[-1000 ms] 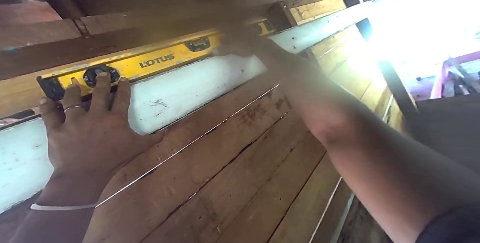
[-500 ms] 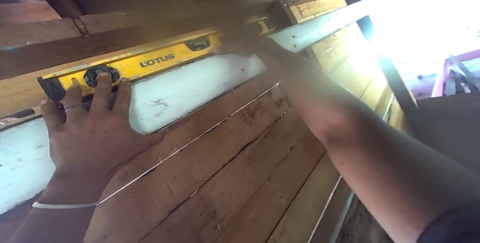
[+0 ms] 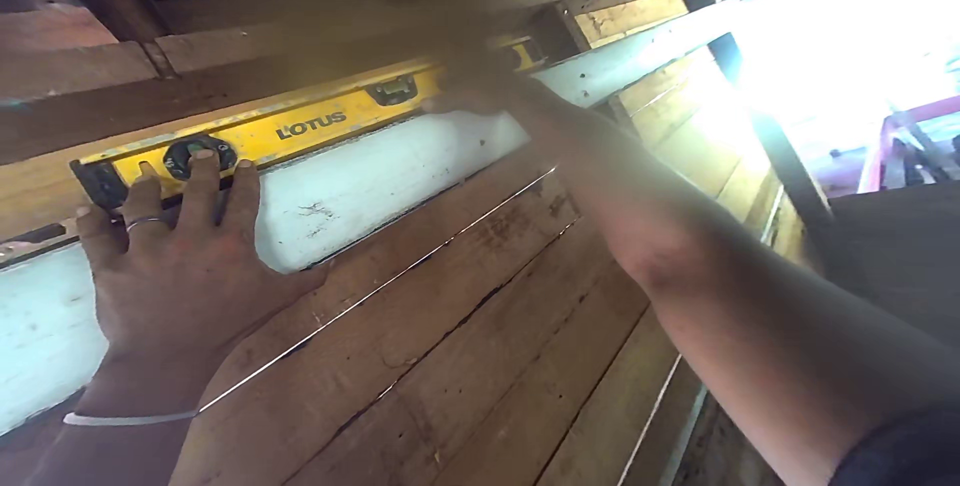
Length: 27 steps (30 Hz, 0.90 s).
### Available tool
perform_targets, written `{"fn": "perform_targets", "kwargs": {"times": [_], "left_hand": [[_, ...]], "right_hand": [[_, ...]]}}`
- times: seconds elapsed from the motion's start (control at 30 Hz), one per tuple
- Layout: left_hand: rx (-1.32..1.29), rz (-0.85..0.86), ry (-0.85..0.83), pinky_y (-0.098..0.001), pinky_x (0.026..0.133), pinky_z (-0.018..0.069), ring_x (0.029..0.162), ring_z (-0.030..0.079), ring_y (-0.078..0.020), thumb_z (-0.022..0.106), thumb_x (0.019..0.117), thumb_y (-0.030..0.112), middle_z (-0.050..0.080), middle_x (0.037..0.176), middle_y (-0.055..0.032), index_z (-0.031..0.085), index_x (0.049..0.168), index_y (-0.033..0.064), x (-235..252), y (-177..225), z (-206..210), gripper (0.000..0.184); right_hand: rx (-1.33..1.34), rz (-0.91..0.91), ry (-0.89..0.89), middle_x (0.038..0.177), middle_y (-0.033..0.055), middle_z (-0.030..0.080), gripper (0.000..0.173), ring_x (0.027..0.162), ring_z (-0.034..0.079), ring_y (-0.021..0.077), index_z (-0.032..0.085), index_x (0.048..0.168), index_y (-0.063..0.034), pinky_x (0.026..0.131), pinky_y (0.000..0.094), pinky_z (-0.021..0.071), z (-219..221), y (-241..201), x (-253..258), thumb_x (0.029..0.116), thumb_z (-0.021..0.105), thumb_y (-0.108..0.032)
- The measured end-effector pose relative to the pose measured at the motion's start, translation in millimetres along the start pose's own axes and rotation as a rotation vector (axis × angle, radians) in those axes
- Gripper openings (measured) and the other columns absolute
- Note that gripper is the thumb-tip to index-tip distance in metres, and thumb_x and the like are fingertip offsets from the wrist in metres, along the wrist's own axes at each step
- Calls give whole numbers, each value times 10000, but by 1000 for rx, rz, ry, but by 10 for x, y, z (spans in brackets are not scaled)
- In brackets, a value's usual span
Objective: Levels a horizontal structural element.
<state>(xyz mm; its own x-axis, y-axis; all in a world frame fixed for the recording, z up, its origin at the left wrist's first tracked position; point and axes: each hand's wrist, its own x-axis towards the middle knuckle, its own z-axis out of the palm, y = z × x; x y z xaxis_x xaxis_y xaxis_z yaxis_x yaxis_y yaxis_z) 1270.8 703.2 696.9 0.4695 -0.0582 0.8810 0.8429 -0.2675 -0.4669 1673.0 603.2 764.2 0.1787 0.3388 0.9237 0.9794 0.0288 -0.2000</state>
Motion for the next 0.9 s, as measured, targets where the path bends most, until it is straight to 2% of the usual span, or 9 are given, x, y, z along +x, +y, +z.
{"fn": "perform_targets", "kwargs": {"times": [0.23,0.43,0.57,0.7,0.77,0.9], "left_hand": [[5,-6,-6,-768,1137,195,1517,262,-461,545,459,1011,274,1685,-108,294,1629,232,-2,0,11,1429],[4,-18,-25,-761,1132,203,1524,254,-441,558,457,997,256,1694,-91,278,1634,256,-6,4,5,1419],[-6,-21,-28,-771,1137,182,1525,250,-447,560,464,1004,242,1700,-87,271,1637,259,-22,11,2,1420],[-29,-18,-16,-768,1126,213,1503,295,-454,576,480,980,273,1686,-103,288,1632,262,-32,31,-4,1388],[-34,-17,-23,-775,1123,210,1496,296,-472,591,479,971,274,1683,-118,291,1631,247,-30,37,-14,1394],[-12,-19,-12,-769,1114,232,1491,311,-466,582,483,973,267,1687,-112,292,1631,245,-45,56,-20,1390]], "right_hand": [[13,-9,-4,1577,92,413,898,1503,264,395,456,1511,-405,1099,827,124,16,22,12,748,652,-836],[4,0,-8,1625,96,360,941,1516,235,405,427,1533,-397,1122,810,93,25,21,19,738,645,-851],[-10,-10,-1,1601,77,391,942,1510,262,385,434,1524,-404,1118,811,130,28,35,32,728,637,-865],[-1,-21,14,1575,89,421,929,1498,278,387,453,1514,-397,1110,809,162,48,50,14,730,645,-858],[5,-16,3,1585,96,407,916,1512,250,400,443,1520,-389,1113,817,134,26,26,-12,748,650,-837],[24,-26,18,1553,78,436,908,1497,280,371,472,1499,-386,1112,819,124,32,39,-23,735,655,-843]]}}
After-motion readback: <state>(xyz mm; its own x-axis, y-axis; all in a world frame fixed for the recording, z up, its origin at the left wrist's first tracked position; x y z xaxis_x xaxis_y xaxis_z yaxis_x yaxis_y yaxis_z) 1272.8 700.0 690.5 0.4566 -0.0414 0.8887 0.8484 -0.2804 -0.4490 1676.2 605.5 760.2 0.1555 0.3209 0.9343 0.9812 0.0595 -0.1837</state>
